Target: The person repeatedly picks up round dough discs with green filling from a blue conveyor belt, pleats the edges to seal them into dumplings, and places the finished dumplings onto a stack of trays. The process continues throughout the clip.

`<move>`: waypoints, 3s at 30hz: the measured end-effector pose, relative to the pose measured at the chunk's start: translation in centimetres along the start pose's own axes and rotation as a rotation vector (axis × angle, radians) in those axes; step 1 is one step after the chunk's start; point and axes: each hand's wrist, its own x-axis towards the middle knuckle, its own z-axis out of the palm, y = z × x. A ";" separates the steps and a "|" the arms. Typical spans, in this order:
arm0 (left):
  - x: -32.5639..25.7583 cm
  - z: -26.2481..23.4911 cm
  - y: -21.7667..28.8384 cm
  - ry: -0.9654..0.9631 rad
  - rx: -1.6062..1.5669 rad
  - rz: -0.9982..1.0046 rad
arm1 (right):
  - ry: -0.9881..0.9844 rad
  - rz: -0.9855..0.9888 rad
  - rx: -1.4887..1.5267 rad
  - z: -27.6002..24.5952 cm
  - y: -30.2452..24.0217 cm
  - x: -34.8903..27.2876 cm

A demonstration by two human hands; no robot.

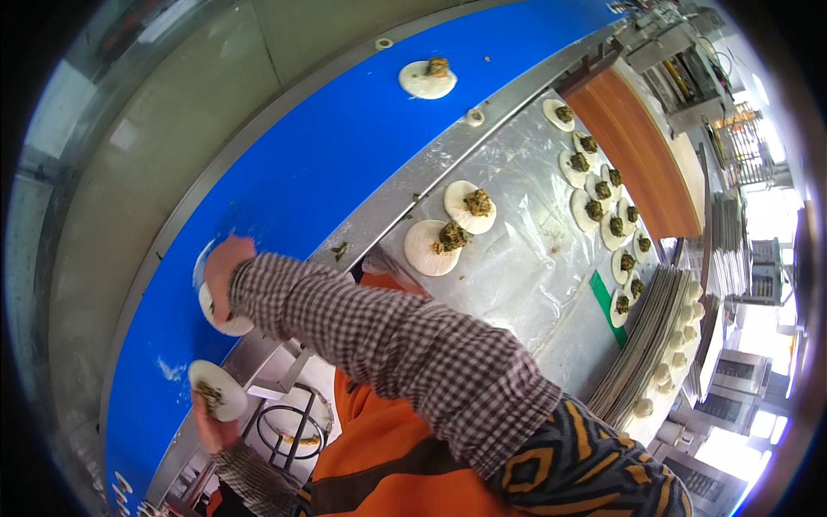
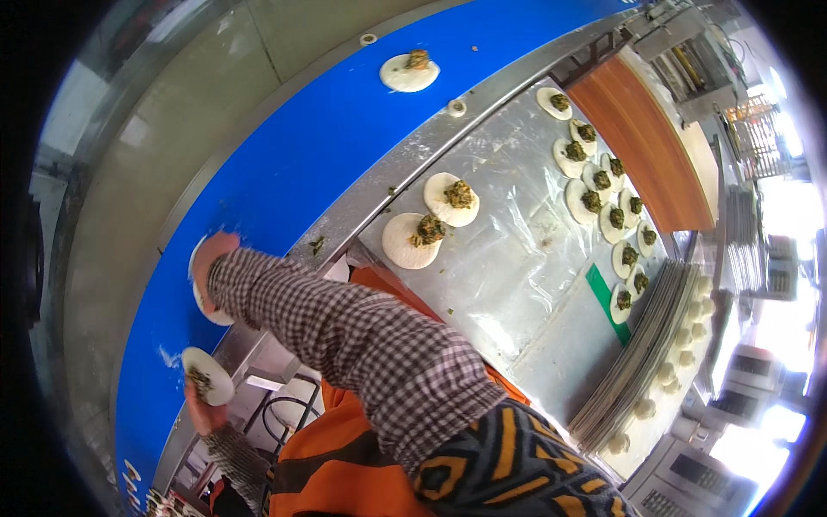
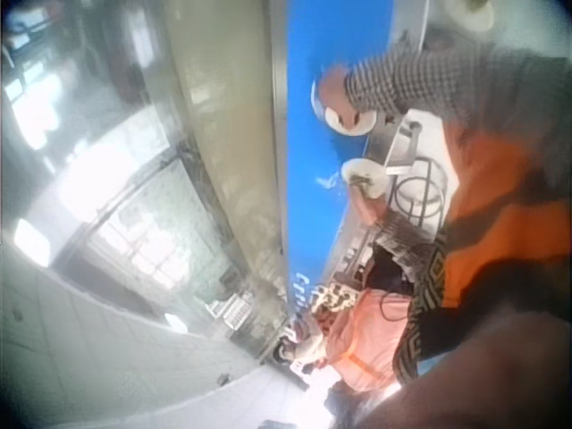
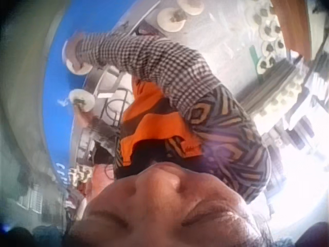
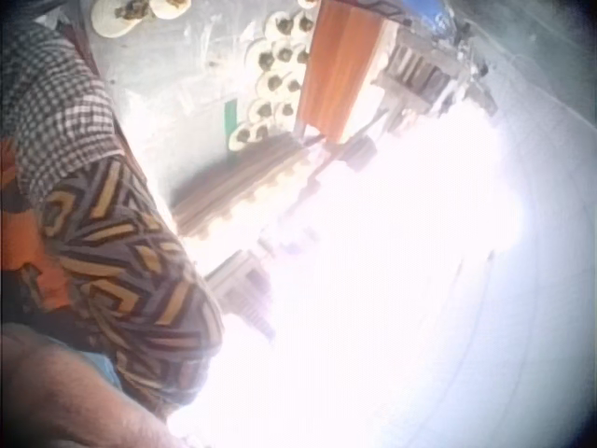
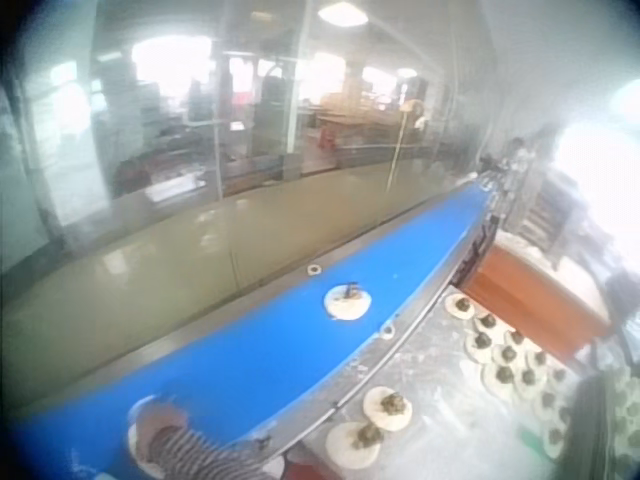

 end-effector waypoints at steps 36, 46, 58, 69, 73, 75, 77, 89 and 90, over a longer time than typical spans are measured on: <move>8.1 36.9 -7.2 -0.153 1.364 1.106 | 1.121 0.096 0.418 -4.7 37.0 -31.5; 14.8 21.5 -3.3 -0.238 0.797 0.478 | 0.944 -0.018 0.277 -3.7 24.3 -27.0; 23.3 6.8 6.5 -0.665 1.262 -0.051 | 1.282 0.325 0.481 9.3 25.8 -36.5; 12.9 6.8 8.1 -0.413 1.029 0.004 | 1.157 0.322 0.607 13.9 26.6 -28.8; 8.1 8.3 4.8 -0.499 0.456 0.018 | 1.174 0.343 0.401 13.1 26.3 -26.9; 7.2 10.0 2.1 -0.602 0.222 -0.022 | 1.166 0.353 0.373 13.3 25.8 -26.7; 6.6 12.1 -1.4 -0.614 0.131 -0.093 | 1.121 0.385 0.361 13.5 25.0 -26.4; -0.2 36.4 -23.8 -1.339 1.005 -0.217 | 0.971 0.050 1.359 19.4 26.5 -35.9; -0.7 37.1 -24.3 -1.319 1.335 -0.017 | 0.990 0.190 1.107 19.7 26.6 -35.5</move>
